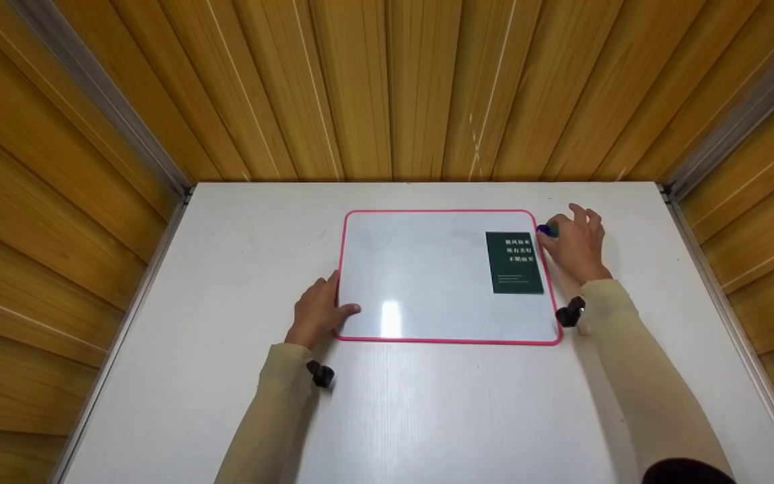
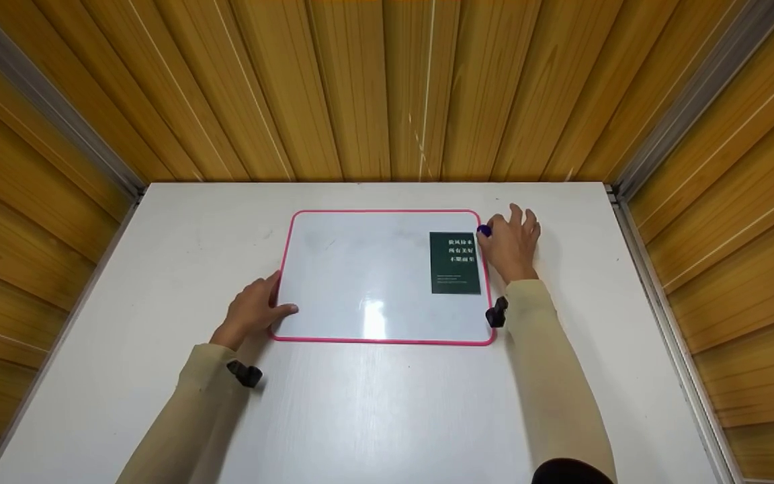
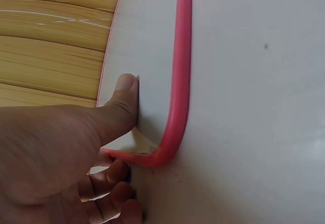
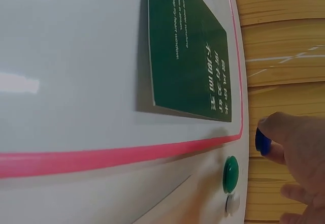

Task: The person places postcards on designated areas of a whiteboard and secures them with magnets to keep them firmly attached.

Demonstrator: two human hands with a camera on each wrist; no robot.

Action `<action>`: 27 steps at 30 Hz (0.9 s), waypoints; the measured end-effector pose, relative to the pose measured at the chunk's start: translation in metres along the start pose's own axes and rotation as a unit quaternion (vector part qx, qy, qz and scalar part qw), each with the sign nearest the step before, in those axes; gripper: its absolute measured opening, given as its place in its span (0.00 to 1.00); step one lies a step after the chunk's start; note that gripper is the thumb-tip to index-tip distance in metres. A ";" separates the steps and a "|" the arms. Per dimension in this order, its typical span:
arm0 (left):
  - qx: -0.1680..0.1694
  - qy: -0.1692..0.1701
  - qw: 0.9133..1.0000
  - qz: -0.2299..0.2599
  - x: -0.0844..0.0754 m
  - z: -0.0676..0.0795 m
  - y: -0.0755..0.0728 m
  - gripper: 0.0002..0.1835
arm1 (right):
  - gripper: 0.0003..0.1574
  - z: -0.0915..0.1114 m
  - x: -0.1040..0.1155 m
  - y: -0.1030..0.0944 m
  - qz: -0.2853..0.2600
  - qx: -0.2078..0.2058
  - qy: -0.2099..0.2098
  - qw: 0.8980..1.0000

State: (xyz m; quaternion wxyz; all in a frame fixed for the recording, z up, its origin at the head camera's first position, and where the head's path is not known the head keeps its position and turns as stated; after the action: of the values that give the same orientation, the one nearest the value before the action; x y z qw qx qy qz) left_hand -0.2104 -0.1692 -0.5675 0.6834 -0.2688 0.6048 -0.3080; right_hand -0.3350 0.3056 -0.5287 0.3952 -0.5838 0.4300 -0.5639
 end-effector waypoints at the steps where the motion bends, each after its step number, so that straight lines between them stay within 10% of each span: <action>1: 0.000 -0.001 1.000 0.000 0.000 0.000 0.000 0.50 | 0.27 0.000 0.001 0.000 -0.001 0.001 0.001 1.000; 27: -0.003 0.008 1.000 -0.004 -0.001 0.001 -0.001 0.48 | 0.25 -0.010 0.029 0.005 0.015 0.001 -0.023 1.000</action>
State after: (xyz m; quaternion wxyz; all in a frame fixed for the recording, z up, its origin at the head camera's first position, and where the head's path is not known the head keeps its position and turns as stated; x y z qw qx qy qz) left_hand -0.2098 -0.1684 -0.5660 0.6764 -0.2708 0.6104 -0.3107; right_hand -0.3459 0.2768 -0.5233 0.4140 -0.5897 0.4294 -0.5446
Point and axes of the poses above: each hand's wrist, its own z-axis away from the middle knuckle, its own y-axis out of the palm, x = y × z, the point moved 4 cm from there along -z, towards the middle knuckle, and after that the axes turned 8 degrees about z, right-handed, at the moved point
